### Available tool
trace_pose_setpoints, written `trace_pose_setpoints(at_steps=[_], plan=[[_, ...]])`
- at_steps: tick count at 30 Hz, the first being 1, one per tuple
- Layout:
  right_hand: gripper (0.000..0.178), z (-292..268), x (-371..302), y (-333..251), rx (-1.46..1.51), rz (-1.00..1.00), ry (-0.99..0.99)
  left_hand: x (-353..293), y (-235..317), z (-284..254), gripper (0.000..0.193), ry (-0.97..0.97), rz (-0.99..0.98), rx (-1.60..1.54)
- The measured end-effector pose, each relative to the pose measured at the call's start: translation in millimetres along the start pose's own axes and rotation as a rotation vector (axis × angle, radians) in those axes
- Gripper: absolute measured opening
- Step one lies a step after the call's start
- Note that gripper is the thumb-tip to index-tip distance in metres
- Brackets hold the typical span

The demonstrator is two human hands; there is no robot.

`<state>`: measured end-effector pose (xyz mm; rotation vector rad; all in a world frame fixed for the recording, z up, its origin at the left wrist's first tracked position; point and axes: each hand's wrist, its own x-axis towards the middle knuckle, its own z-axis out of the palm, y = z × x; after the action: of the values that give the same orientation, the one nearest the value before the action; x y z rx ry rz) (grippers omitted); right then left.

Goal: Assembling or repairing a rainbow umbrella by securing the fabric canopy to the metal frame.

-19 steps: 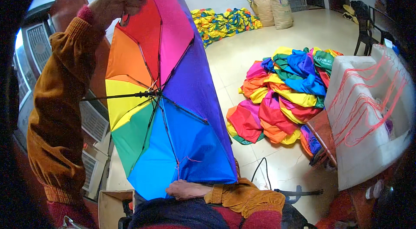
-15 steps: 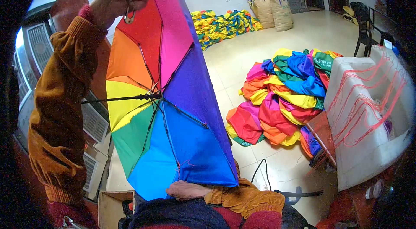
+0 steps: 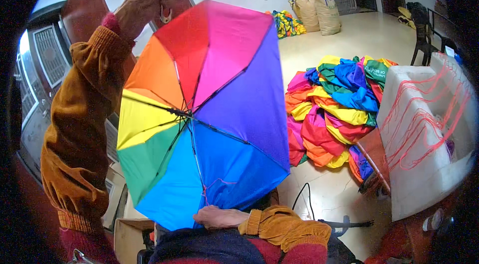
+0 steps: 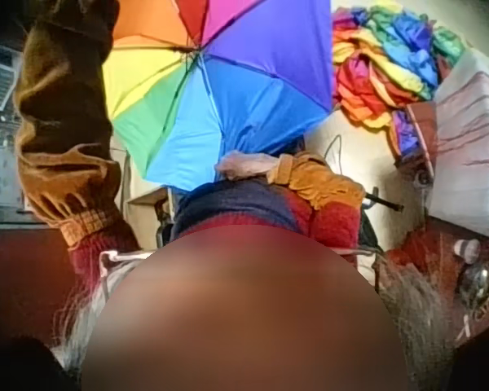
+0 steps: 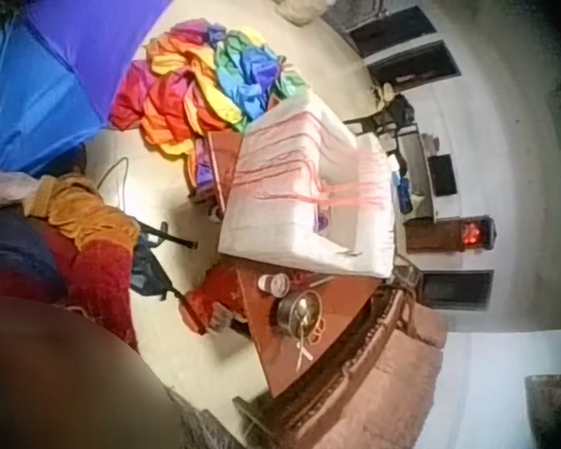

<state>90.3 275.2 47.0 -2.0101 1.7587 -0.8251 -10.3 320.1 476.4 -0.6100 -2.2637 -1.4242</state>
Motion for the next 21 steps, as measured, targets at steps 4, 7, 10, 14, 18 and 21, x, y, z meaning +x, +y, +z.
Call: trace_pose_setpoints(at_steps=[4, 7, 10, 14, 18, 21], plan=[[0.033, -5.9, -19.5, -4.3, 0.035, -0.091, 0.119, 14.2, -31.0, -39.8, 0.01, -0.006, -0.102, -0.354], [0.033, -3.4, -31.0, -1.7, 0.095, -0.225, 0.324, 3.2, -73.2, -88.0, 0.008, -0.065, -0.013, -0.008], [0.031, -0.8, -25.8, 3.9, 0.132, -0.323, 0.55, -51.3, -154.1, -106.7, 0.007, 0.01, -0.083, 0.075], [0.019, -12.9, -5.7, 6.1, 0.134, 0.093, 0.304, -211.9, -277.4, -89.6, 0.017, 0.208, -0.622, 0.119], [0.011, -35.4, -17.0, 0.1, 0.639, 0.191, 0.79, -315.5, -349.0, -79.4, 0.013, 0.477, -1.036, -0.059], [0.01, -54.6, -19.6, 1.8, 1.276, 0.425, 0.901, -355.4, -366.0, -68.7, 0.011, 0.48, -1.164, -0.076]])
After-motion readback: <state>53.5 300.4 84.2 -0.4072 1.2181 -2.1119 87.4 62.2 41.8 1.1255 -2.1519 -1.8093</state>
